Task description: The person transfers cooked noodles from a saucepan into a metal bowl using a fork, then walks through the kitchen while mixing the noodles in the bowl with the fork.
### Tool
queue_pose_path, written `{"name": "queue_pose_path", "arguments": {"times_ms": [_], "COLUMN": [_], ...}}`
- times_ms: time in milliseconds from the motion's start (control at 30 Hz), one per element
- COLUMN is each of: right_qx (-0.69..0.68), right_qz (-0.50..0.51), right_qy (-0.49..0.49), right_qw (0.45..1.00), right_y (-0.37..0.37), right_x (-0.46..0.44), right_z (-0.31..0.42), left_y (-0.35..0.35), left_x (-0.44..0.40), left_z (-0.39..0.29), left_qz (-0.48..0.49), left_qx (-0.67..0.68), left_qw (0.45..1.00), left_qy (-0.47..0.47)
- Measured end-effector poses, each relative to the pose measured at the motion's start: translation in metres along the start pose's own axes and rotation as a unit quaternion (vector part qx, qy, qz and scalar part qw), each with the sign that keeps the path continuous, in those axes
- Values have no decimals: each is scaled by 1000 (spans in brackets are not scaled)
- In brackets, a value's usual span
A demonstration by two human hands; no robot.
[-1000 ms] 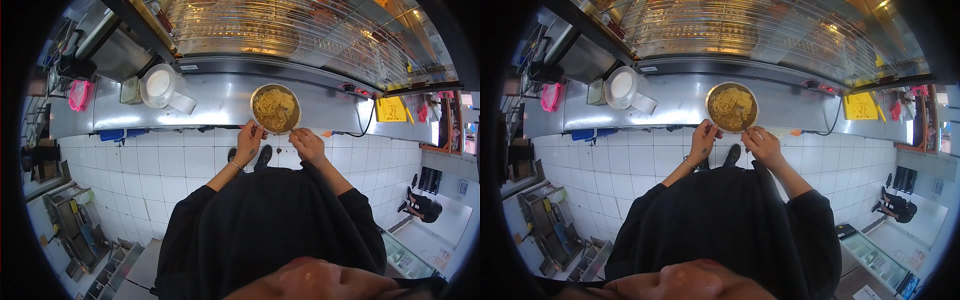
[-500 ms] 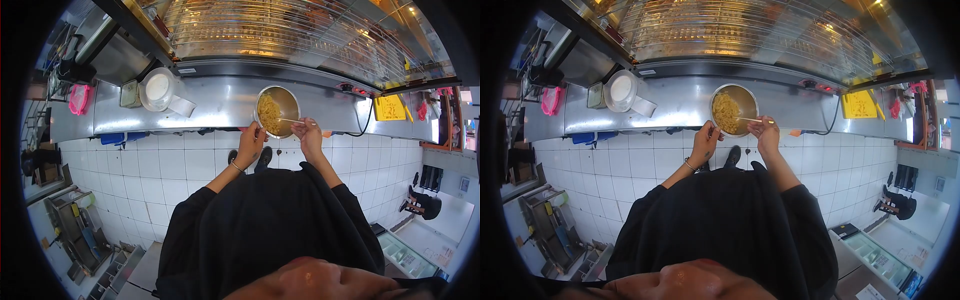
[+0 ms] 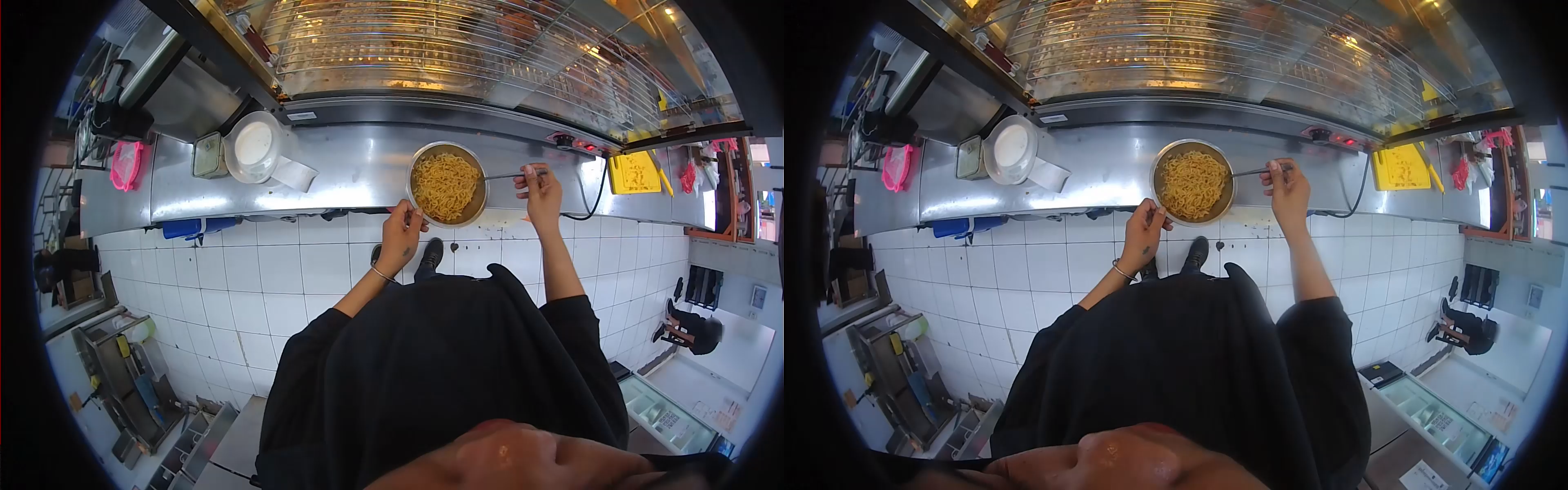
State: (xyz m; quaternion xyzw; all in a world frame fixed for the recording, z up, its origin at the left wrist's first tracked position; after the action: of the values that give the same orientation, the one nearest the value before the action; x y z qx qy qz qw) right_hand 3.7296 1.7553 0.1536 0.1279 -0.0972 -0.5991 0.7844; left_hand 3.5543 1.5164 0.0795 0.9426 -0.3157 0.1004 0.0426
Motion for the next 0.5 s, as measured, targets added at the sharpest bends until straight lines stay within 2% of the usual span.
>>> {"name": "queue_pose_path", "arguments": {"times_ms": [100,200,400,433,500], "right_qx": [89,171,119,116,133], "right_qz": [13,15,67,119,117], "right_qy": [104,226,385,359,389], "right_qw": [991,959,913,918,904], "right_y": [-2,-3,-40,-50,-58], "right_x": [12,22,85,99,113], "right_z": [54,87,97,84,74], "left_y": [0,1,1,0,-3], "left_x": [1,-1,1,2,3], "left_z": [-2,1,3,4,3], "left_qz": [1,0,-3,-1,1], "left_qx": [-2,-1,-7,-3,5], "left_qw": [1000,1000,1000,1000,1000], "left_qy": [-1,9,5,-1,-12]}}
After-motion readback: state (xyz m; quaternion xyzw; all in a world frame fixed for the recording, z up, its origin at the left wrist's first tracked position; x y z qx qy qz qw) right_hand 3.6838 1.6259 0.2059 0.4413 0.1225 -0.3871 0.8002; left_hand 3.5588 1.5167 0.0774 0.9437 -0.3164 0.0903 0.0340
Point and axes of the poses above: each hand's wrist, its own x-axis away from the middle knuckle, its own y-axis out of the back of the hand, z = x × y, the point moved 7 cm from there along -x, towards the middle knuckle, and after that the axes turned 13 degrees about -z, right-handed, at the moved point
